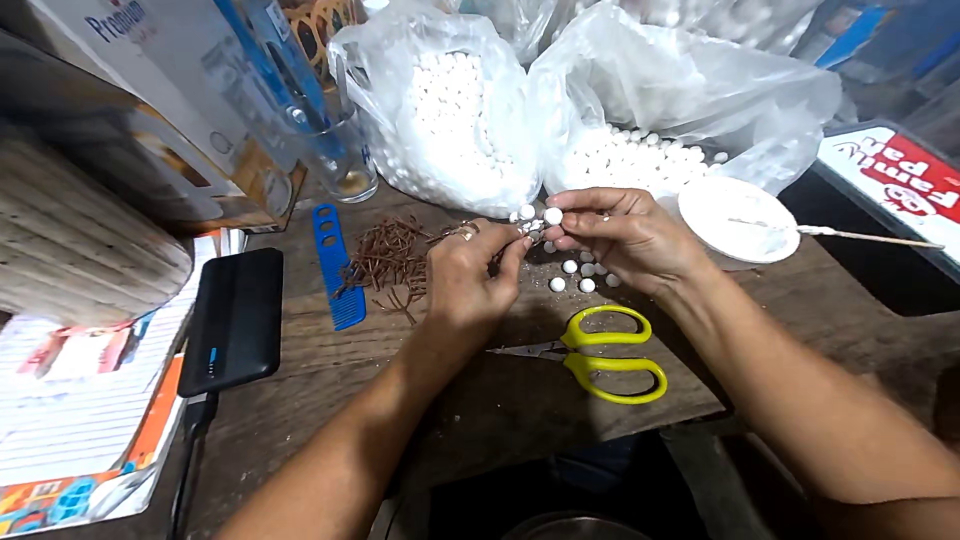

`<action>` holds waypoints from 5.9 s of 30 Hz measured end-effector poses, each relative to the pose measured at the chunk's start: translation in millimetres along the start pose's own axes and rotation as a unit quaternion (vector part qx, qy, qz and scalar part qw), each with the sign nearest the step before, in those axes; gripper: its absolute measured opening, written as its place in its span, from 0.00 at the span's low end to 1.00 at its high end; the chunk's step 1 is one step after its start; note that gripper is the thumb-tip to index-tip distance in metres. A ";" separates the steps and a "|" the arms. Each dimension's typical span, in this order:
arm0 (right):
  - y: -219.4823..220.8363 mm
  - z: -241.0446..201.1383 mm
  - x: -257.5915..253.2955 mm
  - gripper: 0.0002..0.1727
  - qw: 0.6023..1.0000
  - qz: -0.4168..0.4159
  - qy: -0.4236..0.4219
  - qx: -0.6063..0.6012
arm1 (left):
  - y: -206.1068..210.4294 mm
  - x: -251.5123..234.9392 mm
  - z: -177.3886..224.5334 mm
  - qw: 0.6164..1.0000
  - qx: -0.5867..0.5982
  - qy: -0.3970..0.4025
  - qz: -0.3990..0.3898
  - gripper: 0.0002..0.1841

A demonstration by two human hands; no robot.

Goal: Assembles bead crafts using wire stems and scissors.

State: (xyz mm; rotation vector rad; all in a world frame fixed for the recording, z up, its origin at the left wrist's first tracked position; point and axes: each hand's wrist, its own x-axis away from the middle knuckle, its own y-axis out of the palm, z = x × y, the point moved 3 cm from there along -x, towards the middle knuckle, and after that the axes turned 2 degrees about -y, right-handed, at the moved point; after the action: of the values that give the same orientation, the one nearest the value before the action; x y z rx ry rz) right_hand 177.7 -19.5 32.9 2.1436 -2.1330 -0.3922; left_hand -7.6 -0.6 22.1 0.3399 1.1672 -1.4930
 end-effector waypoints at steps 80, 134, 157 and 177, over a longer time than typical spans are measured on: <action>-1.6 1.9 6.6 0.13 0.981 -0.033 -0.130 0.141 | 0.3 3.5 5.8 0.999 0.000 0.037 0.035 0.08; 11.3 1.0 14.9 0.07 0.931 -0.063 -0.229 0.277 | 3.6 7.1 9.4 0.984 -0.117 0.136 0.015 0.09; -2.4 15.6 -4.4 0.05 0.780 -0.019 -0.126 0.612 | -2.3 -0.9 -9.1 0.855 0.387 -0.345 0.019 0.08; -6.4 -3.5 3.2 0.18 0.997 0.013 -0.066 0.048 | 3.5 -0.9 -5.4 0.885 0.350 -0.308 -0.009 0.09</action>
State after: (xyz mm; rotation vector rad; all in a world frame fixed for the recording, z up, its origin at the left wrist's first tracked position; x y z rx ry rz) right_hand 184.7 -23.0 34.3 2.1965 -2.2916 -0.4506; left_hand -6.3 4.8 18.6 0.2953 0.0993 -1.8221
